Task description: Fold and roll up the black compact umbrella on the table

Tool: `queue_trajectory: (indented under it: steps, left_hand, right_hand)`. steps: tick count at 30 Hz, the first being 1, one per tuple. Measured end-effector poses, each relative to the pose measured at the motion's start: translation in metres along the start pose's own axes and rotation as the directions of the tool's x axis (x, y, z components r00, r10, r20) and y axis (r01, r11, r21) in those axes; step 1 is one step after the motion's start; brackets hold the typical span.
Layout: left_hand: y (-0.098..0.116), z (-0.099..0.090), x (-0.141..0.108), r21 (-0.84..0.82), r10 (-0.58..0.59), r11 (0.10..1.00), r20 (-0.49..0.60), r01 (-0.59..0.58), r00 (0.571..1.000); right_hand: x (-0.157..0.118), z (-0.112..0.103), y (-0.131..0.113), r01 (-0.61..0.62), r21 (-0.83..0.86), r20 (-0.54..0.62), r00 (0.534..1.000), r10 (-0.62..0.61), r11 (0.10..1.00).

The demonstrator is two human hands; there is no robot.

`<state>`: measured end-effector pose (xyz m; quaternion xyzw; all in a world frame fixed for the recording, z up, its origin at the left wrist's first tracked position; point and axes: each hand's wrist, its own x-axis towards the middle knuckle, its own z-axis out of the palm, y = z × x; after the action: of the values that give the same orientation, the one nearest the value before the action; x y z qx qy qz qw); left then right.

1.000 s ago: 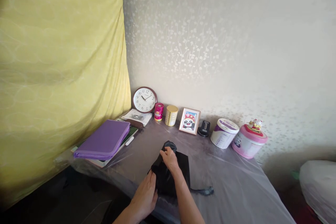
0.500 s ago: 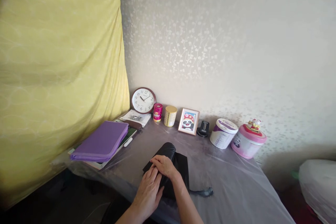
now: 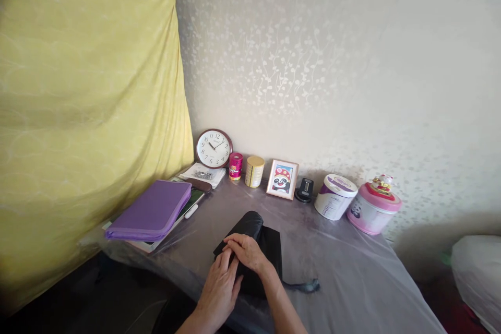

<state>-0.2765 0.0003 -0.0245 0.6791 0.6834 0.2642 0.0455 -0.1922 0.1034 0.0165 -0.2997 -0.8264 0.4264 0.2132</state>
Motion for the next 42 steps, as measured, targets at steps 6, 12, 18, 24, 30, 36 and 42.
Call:
queue_trajectory:
  steps: [6, 12, 18, 24, 30, 36, 42]
  left_hand:
    - [-0.001, 0.003, -0.001, -0.014, -0.027, 1.000, 0.040, 0.028, 0.999]
    - [0.000, 0.007, 0.003, 0.024, -0.061, 0.998, 0.190, 0.057, 0.980]
    - [0.001, 0.004, 0.006, 0.059, -0.105, 0.994, 0.317, 0.091, 0.943]
    - [0.003, -0.002, 0.009, 0.048, -0.124, 0.992, 0.359, 0.114, 0.925]
    - [0.008, -0.009, 0.012, 0.070, -0.161, 0.987, 0.416, 0.145, 0.895]
    - [0.004, -0.002, 0.009, 0.102, -0.128, 0.990, 0.351, 0.098, 0.928]
    - [0.000, -0.001, 0.007, 0.079, -0.060, 0.996, 0.297, 0.038, 0.953]
  right_hand:
    - [-0.008, 0.003, 0.013, 0.110, -0.226, -0.213, 0.964, -0.159, 0.968]
    - [0.001, -0.004, 0.036, 0.147, -0.396, -0.208, 0.947, -0.244, 0.907]
    - [0.025, -0.014, 0.057, 0.039, -0.492, -0.247, 0.952, -0.182, 0.869]
    - [0.049, -0.026, 0.071, -0.090, -0.493, -0.298, 0.952, -0.071, 0.865]
    - [0.064, -0.032, 0.085, -0.240, -0.471, -0.370, 0.927, 0.057, 0.849]
    - [0.038, -0.052, 0.088, -0.404, -0.449, -0.558, 0.823, 0.102, 0.797]
    - [-0.041, -0.071, 0.097, -0.521, -0.322, -0.753, 0.647, 0.120, 0.791]
